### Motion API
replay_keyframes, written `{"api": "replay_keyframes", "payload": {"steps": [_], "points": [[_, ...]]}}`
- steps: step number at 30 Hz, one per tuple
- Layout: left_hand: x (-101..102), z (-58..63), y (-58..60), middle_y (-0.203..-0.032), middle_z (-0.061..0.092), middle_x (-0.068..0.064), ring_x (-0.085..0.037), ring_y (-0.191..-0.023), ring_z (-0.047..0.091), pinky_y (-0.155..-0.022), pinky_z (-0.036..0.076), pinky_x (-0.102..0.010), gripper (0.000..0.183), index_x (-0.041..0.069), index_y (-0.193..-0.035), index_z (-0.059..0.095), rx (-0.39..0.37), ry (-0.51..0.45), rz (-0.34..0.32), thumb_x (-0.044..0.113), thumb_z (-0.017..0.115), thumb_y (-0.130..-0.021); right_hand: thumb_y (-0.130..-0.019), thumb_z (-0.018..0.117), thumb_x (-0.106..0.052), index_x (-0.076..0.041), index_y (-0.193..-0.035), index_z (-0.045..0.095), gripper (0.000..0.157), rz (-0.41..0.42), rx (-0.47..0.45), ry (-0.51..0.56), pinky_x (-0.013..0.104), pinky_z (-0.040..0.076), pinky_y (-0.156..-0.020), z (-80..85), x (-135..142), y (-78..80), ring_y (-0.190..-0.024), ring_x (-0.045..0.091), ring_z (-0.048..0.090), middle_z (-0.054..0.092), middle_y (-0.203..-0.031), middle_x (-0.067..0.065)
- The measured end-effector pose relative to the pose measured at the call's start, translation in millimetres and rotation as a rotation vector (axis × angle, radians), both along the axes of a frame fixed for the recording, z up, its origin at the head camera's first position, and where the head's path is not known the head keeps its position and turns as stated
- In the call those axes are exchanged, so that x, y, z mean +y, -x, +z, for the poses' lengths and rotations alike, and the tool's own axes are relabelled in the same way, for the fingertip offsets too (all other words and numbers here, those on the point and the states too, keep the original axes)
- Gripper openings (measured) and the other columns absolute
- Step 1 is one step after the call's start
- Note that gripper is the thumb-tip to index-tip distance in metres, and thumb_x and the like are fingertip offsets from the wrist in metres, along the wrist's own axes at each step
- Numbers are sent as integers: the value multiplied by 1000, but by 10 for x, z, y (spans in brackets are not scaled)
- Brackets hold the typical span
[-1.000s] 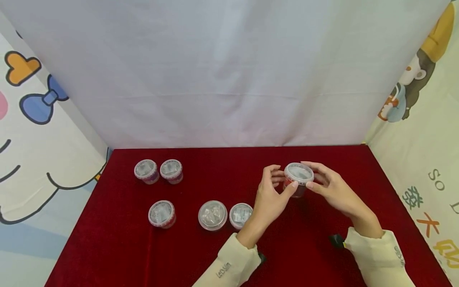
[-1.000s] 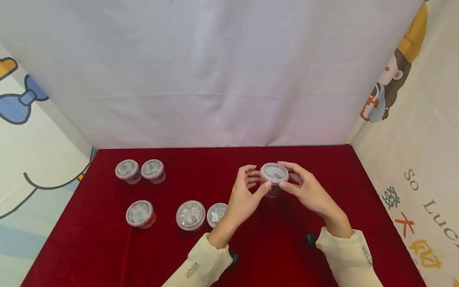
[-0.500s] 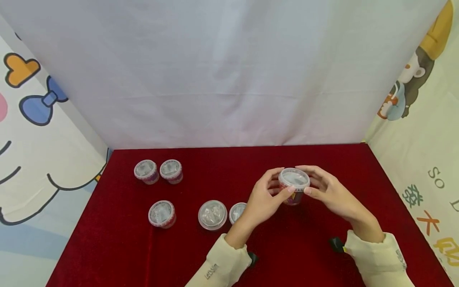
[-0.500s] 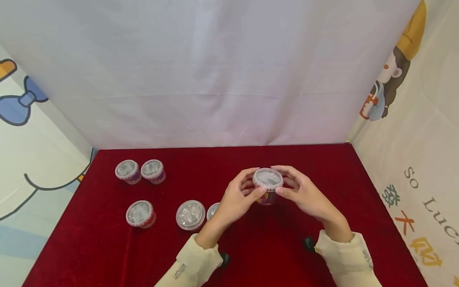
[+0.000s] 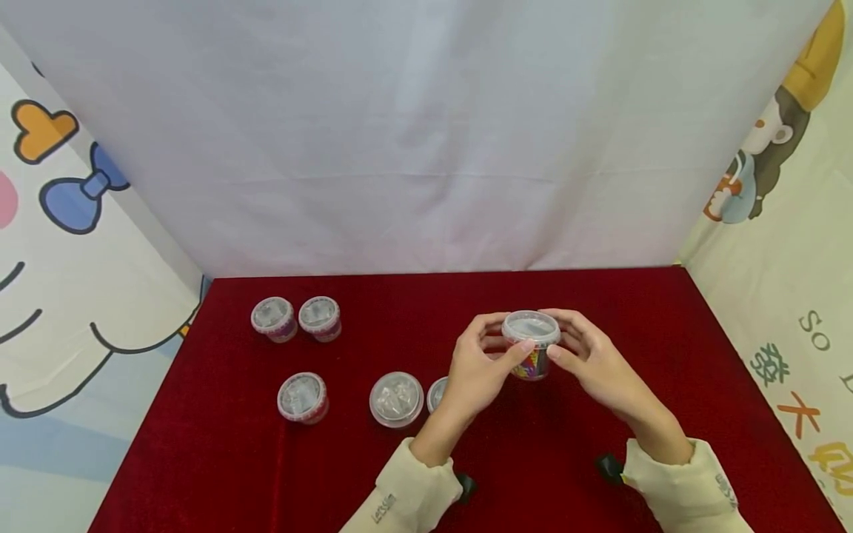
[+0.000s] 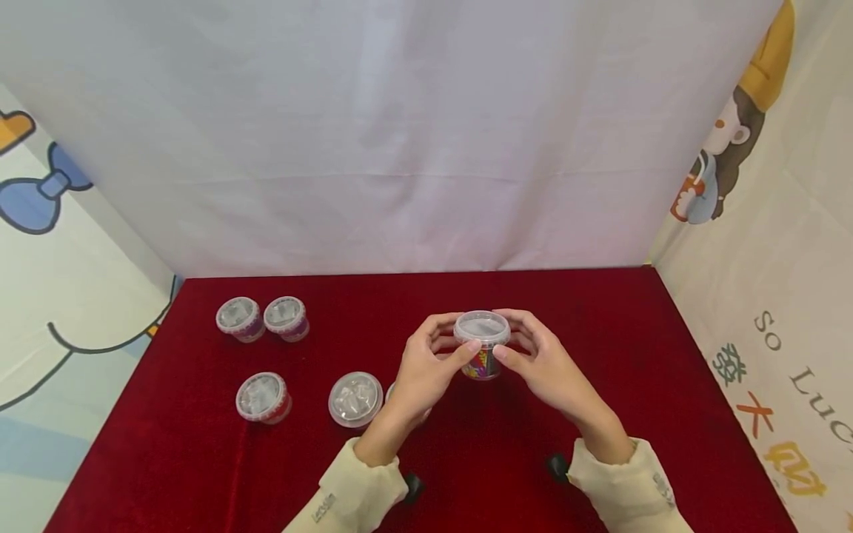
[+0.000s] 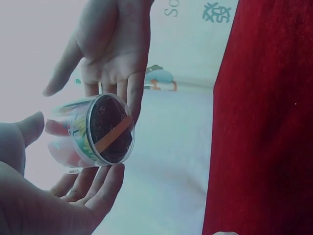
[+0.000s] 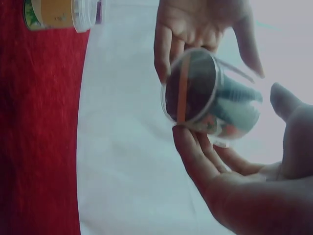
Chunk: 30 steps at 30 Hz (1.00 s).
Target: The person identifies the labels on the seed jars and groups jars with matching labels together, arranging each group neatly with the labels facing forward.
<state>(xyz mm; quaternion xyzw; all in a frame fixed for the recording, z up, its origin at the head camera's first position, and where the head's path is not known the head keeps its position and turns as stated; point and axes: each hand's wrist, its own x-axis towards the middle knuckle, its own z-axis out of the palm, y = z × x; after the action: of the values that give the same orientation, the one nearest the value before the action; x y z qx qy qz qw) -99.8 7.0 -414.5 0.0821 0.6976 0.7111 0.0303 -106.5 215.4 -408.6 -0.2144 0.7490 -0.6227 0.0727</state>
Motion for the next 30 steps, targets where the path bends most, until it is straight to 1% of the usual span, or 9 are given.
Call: {"api": "replay_keyframes", "payload": {"steps": [4, 7, 10, 14, 17, 20, 22, 24, 30], "points": [[-16, 0, -10, -126, 67, -12, -21, -110, 67, -93, 58, -34, 48, 3, -136, 62, -5, 12, 20, 22, 79, -95, -110, 55, -3, 9, -152, 40, 46, -36, -9, -15, 17, 52, -98, -2, -85, -26, -129, -3, 56, 49, -149, 27], [-32, -5, -20, -127, 66, -12, -22, -111, 65, -93, 57, -35, 49, 4, -135, 60, -15, 26, 10, 23, 78, -95, -110, 54, -4, 9, -151, 40, 46, -41, -34, -14, 16, 51, -99, -10, -108, -33, -129, -4, 55, 47, -149, 29], [-57, -6, -30, -128, 64, -12, -23, -111, 65, -89, 57, -34, 49, 5, -135, 57, -27, 42, -13, 25, 78, -95, -110, 54, -5, 10, -151, 39, 46, -28, -45, -16, 17, 51, -100, -21, -109, -31, -129, -3, 55, 51, -147, 22], [-104, -9, -33, -130, 63, -14, -25, -113, 65, -86, 57, -33, 49, 5, -136, 55, -46, 23, -55, 23, 76, -97, -111, 53, -7, 9, -151, 39, 45, -8, -58, -14, 17, 50, -101, -30, -92, -25, -129, -2, 56, 56, -142, 6], [-137, -15, -35, -135, 63, -16, -27, -117, 64, -89, 57, -34, 48, 4, -140, 54, -68, -17, -98, 19, 74, -99, -112, 52, -8, 9, -151, 40, 45, 11, -70, -4, 17, 50, -102, -34, -85, -25, -128, 0, 57, 59, -140, -2], [-162, -16, -40, -140, 63, -17, -27, -118, 63, -92, 57, -36, 49, 3, -144, 53, -84, -47, -139, 15, 71, -101, -112, 51, -8, 9, -151, 40, 44, 29, -81, 3, 18, 50, -102, -43, -90, -31, -128, 2, 57, 59, -140, -4], [-175, -11, -43, -141, 63, -18, -26, -117, 64, -92, 58, -36, 49, 2, -146, 53, -88, -52, -151, 14, 71, -102, -112, 50, -9, 8, -153, 40, 45, 33, -92, 3, 19, 50, -102, -49, -101, -40, -129, 2, 57, 58, -142, -2], [-186, -4, -46, -140, 63, -18, -25, -116, 65, -92, 58, -35, 50, 2, -147, 53, -89, -54, -147, 14, 71, -102, -113, 50, -10, 7, -154, 39, 46, 30, -97, 0, 19, 50, -103, -49, -120, -51, -131, 2, 56, 56, -146, 5], [-204, 1, -71, -130, 66, -14, -19, -108, 64, -85, 57, -30, 49, 3, -140, 56, -76, -11, -84, 19, 76, -99, -112, 51, -10, 6, -155, 38, 48, -9, -81, -9, 17, 50, -101, -25, -192, -96, -129, -1, 56, 47, -151, 26]]}}
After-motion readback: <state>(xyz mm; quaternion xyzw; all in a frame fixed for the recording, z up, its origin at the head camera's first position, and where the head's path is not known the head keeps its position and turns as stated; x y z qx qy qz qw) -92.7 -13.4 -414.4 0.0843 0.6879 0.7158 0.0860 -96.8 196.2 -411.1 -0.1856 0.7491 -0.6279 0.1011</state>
